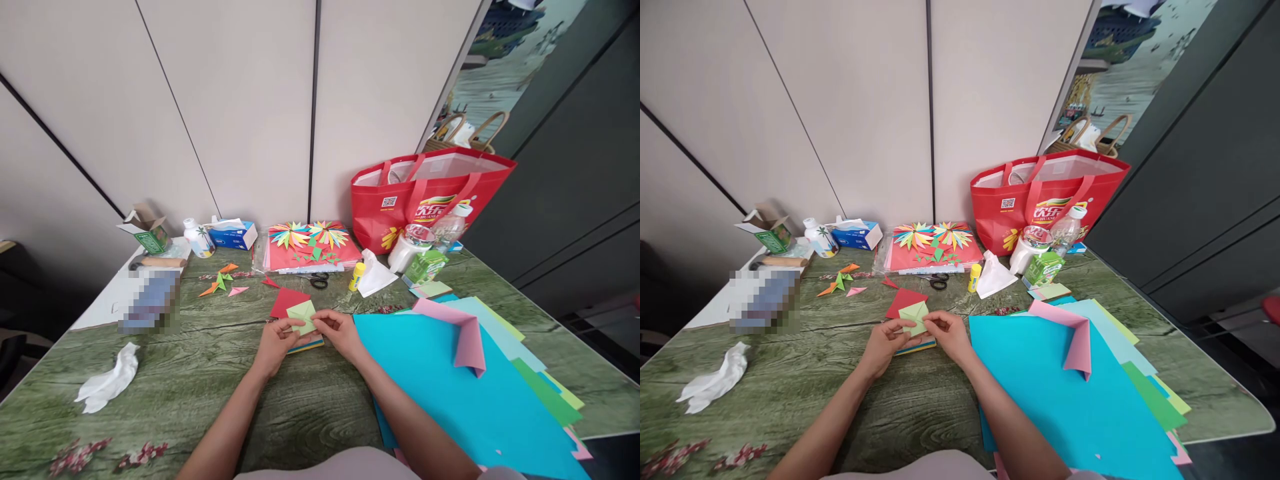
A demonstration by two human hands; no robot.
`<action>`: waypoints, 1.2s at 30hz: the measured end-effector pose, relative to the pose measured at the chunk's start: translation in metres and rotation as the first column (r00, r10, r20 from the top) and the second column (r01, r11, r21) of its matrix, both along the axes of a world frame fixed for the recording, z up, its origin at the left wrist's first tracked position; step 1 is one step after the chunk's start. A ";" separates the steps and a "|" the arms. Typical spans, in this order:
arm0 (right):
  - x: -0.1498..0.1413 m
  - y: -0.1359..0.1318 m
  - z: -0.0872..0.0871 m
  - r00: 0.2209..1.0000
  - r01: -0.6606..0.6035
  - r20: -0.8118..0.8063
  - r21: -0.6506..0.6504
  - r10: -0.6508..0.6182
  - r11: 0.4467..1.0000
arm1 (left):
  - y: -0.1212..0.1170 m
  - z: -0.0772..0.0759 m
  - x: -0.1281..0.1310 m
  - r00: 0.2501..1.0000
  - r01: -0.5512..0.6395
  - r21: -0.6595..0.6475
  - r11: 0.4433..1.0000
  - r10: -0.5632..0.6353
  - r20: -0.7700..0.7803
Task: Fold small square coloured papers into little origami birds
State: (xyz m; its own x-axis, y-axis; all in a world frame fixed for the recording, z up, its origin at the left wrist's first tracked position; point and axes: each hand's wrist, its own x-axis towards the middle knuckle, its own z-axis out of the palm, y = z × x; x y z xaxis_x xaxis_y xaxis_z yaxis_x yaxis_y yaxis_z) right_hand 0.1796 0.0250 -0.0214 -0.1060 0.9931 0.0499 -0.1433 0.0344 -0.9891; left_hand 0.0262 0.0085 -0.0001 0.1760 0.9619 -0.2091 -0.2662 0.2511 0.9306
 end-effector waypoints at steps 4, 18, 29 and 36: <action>0.001 0.000 -0.001 0.999 0.023 0.047 0.012 -0.023 1.000 | 0.000 -0.001 0.001 1.000 0.012 0.057 0.998 -0.010 -0.026; 0.002 0.001 -0.008 0.979 0.011 0.202 0.100 -0.032 0.995 | 0.008 -0.005 -0.006 0.963 -0.235 0.095 0.967 0.244 -0.110; 0.001 -0.001 -0.001 0.998 0.022 0.064 0.073 -0.027 0.997 | 0.005 0.000 -0.002 0.976 -0.145 0.052 0.988 0.151 -0.155; -0.001 -0.004 0.002 1.000 -0.020 0.010 -0.038 0.021 0.999 | 0.005 -0.003 -0.001 0.968 -0.143 0.103 0.984 0.161 -0.192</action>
State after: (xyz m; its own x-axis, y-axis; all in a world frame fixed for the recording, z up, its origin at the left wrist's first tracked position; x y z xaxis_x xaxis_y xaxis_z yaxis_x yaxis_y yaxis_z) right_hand 0.1782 0.0214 -0.0190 -0.1267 0.9919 0.0112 -0.1332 -0.0058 -0.9911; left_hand 0.0247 0.0130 -0.0029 -0.0104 0.9902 -0.1392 -0.1024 0.1374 0.9852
